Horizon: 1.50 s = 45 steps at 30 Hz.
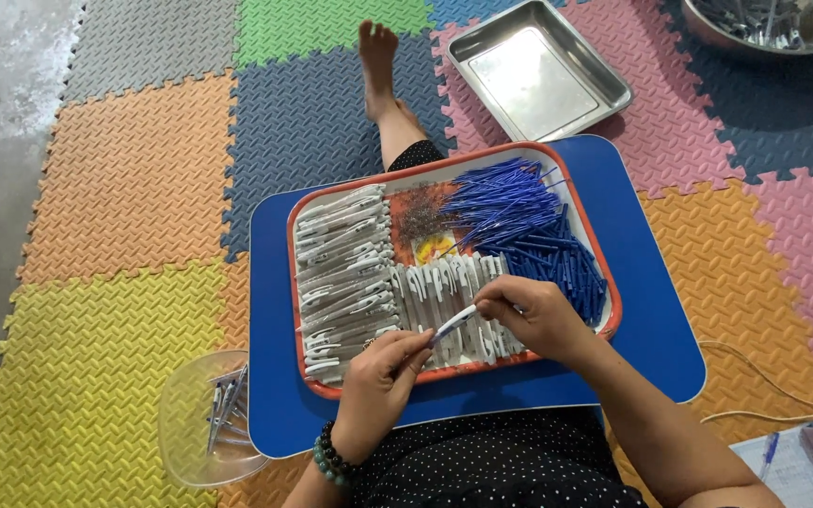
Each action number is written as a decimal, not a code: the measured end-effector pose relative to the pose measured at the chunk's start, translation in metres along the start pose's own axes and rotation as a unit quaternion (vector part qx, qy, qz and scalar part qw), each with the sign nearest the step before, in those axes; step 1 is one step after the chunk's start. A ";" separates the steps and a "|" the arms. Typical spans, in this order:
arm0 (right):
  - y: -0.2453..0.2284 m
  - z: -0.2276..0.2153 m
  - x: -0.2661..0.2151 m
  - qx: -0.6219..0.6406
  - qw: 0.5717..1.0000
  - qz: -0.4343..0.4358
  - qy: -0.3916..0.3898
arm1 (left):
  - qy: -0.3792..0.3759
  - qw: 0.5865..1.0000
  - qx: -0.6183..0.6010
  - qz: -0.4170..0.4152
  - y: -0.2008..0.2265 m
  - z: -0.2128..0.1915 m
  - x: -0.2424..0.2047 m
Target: Assembling pens by joining barrels and caps on a small table while sitting on the floor.
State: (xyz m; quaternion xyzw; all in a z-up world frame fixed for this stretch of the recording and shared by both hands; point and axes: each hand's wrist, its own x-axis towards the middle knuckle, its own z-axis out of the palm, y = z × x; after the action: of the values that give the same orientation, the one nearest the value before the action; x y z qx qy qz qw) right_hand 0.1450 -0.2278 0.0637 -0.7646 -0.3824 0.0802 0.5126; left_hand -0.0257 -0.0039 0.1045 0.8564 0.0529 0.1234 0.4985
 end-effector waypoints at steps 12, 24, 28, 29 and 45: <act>0.006 -0.010 0.003 0.055 0.997 -0.027 -0.036 | -0.048 0.998 -0.044 0.001 -0.027 -0.007 0.002; 0.045 0.001 0.102 -0.316 0.931 -0.181 0.009 | 0.187 0.814 0.325 -0.443 -0.238 -0.231 -0.131; 0.072 0.033 0.131 -0.371 0.900 -0.218 -0.070 | 0.066 0.729 0.371 -0.572 -0.170 -0.208 -0.092; 0.079 0.041 0.137 -0.408 0.878 -0.231 -0.095 | 0.112 0.774 0.349 -0.516 -0.155 -0.200 -0.082; 0.039 0.009 0.097 0.019 0.993 0.114 -0.016 | -0.084 0.973 0.211 0.044 -0.051 0.084 0.048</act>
State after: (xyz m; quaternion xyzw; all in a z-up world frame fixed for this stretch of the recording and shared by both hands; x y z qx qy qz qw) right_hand 0.2276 -0.1637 0.0528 -0.7921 -0.2994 0.1576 0.5081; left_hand 0.0440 -0.0388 0.0280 0.9512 -0.0023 0.0587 0.3029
